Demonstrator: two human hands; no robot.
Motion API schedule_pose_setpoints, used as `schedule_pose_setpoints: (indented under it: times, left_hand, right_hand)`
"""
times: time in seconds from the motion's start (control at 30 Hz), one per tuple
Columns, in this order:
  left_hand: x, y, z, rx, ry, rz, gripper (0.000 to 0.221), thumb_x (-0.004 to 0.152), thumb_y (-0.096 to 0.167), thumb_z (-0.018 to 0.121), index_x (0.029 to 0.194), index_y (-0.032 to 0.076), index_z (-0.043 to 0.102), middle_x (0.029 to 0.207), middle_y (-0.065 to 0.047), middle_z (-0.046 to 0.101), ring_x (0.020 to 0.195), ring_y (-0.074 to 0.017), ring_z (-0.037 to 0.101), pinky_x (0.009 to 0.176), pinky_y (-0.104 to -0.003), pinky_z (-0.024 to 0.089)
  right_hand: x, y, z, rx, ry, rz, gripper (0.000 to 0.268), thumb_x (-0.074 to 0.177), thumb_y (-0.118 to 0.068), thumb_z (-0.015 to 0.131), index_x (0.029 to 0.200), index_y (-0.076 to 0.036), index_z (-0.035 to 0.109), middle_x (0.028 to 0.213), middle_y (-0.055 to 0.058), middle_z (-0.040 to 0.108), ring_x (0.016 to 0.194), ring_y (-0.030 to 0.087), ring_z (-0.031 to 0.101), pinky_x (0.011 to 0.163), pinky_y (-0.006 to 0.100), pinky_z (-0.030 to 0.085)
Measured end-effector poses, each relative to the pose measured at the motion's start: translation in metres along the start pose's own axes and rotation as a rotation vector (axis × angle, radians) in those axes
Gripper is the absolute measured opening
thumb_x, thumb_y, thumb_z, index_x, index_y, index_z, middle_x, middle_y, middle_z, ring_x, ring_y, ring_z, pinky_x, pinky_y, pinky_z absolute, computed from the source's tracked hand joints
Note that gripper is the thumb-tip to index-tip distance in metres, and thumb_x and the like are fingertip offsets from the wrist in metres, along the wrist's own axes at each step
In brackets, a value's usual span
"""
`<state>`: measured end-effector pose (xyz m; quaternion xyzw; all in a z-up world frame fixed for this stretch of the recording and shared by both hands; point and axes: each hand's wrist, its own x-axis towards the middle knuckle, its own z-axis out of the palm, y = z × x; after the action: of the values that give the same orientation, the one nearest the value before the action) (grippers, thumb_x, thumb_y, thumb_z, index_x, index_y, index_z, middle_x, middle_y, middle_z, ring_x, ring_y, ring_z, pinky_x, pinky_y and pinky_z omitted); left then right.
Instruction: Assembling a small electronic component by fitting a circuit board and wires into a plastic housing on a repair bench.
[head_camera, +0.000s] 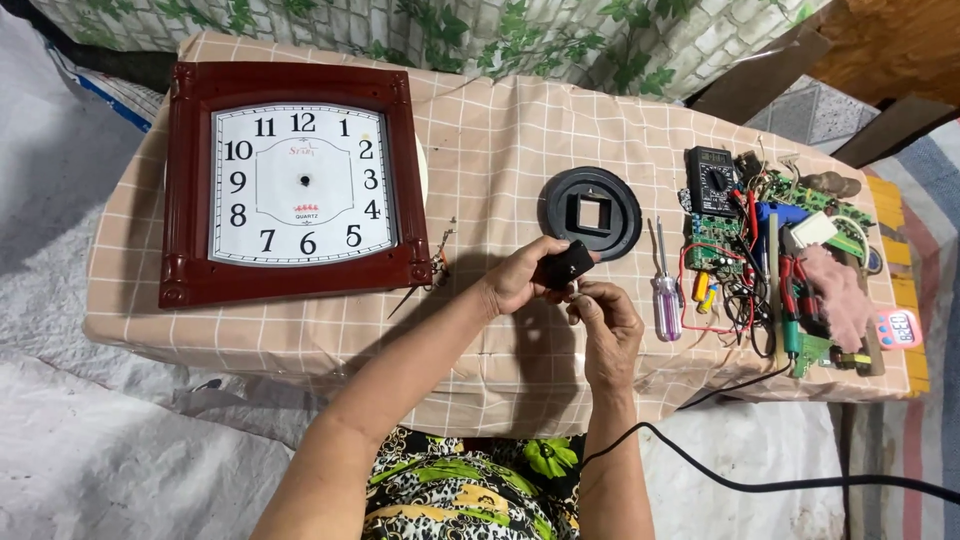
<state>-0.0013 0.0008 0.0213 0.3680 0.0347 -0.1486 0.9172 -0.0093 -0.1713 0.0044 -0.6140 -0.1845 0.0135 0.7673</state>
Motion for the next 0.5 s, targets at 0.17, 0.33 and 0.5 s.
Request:
schedule_pose_setpoints:
  times: [0.17,0.33,0.5]
  left_hand:
    - [0.015,-0.015,-0.017,-0.007,-0.003,0.025,0.049,0.087,0.047,0.059,0.102,0.002,0.074,0.079,-0.020,0.072,0.062,-0.0263,0.071,0.047,-0.028,0.047]
    - [0.009,-0.008,-0.009,0.028,-0.009,0.001,0.050,0.086,0.050,0.060,0.096,0.003,0.074,0.073,-0.017,0.071,0.060,-0.0244,0.070,0.049,-0.026,0.045]
    - [0.015,-0.020,-0.016,0.059,-0.010,0.011,0.052,0.084,0.051,0.063,0.107,0.005,0.075,0.077,-0.015,0.072,0.062,-0.0240,0.070,0.049,-0.028,0.045]
  right_hand:
    - [0.004,0.002,0.002,-0.007,0.011,0.010,0.005,0.098,0.000,0.067,0.099,0.005,0.065,0.092,0.017,0.064,0.074,0.018,0.065,0.062,0.025,0.053]
    - [0.004,0.010,-0.002,-0.010,0.028,0.012,0.007,0.098,-0.001,0.068,0.099,0.005,0.065,0.090,0.016,0.064,0.071,0.017,0.064,0.060,0.024,0.053]
    - [0.003,0.013,-0.003,-0.028,0.067,0.044,0.008,0.096,-0.003,0.071,0.099,0.004,0.067,0.089,0.015,0.064,0.070,0.017,0.063,0.059,0.025,0.053]
